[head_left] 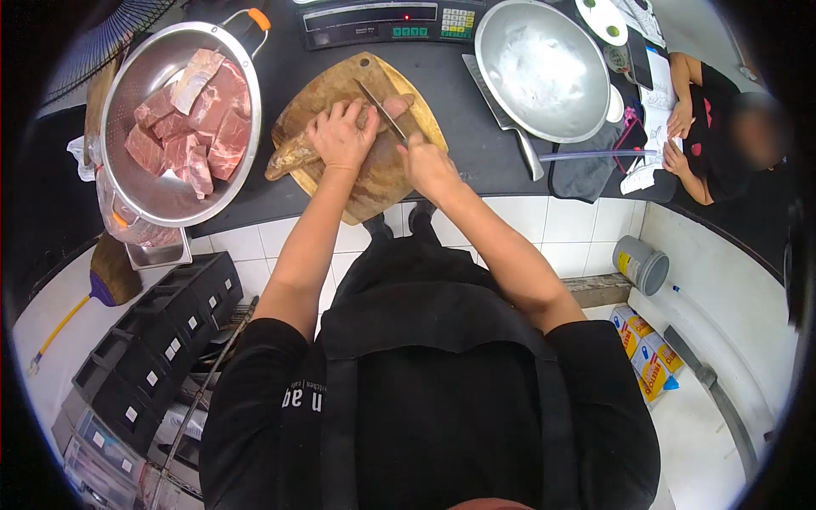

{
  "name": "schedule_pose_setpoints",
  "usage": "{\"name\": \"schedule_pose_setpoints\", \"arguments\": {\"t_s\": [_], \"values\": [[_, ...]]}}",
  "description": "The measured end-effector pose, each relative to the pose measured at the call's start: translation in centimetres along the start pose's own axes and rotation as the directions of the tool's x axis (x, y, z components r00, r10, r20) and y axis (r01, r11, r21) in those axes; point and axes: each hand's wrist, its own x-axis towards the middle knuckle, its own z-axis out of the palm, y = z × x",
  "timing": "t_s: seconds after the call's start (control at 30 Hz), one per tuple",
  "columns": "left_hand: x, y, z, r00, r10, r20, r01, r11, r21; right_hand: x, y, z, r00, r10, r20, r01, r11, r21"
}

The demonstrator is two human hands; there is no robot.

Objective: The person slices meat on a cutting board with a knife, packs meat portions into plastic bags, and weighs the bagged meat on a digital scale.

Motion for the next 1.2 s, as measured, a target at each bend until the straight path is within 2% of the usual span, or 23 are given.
{"name": "schedule_pose_setpoints", "arguments": {"t_s": [0.23,0.3,0.43,0.63,0.7,0.77,0.83,0.9,1.0,1.2], "values": [[-0.2,-0.1,0.7,1.000,-0.014,-0.015,0.014,1.000,-0.012,-2.0,1.2,-0.2,0.994,0.072,0.083,-0.071,0.997,-0.018],[-0.6,-0.1,0.6,1.000,-0.011,-0.007,0.011,1.000,-0.018,0.0,0.7,0.5,0.999,0.019,0.034,-0.020,0.999,0.027],[-0.1,0.0,0.3,1.000,0.004,0.003,-0.004,1.000,-0.010,0.3,0.6,0.6,1.000,0.012,0.014,-0.013,1.000,0.029],[0.0,-0.2,0.8,1.000,-0.002,-0.021,0.001,1.000,-0.008,-1.2,2.0,1.5,0.991,0.087,0.104,-0.089,0.996,0.007],[-0.3,0.0,0.6,1.000,-0.006,-0.002,0.006,1.000,-0.009,1.5,2.3,3.2,1.000,-0.007,0.001,0.007,0.999,0.041],[0.4,-0.3,0.3,1.000,-0.001,-0.014,0.001,1.000,0.005,2.8,1.9,4.1,1.000,-0.005,-0.021,0.006,0.999,0.045],[0.3,-0.1,0.2,0.999,-0.007,0.047,0.005,0.999,0.034,2.6,2.2,4.6,0.999,0.013,-0.046,-0.011,0.999,0.047],[0.2,0.0,0.3,0.999,-0.004,0.033,0.003,1.000,0.025,1.5,3.5,4.6,0.996,-0.026,-0.081,0.032,0.996,0.080],[0.1,-0.4,0.1,1.000,-0.001,0.013,0.001,1.000,0.019,0.0,4.4,2.7,0.998,-0.051,-0.035,0.054,0.996,0.069],[0.0,-0.5,0.2,1.000,-0.001,0.019,0.000,1.000,0.021,-3.6,0.9,-1.0,0.998,-0.031,-0.058,0.031,1.000,-0.005]]}}
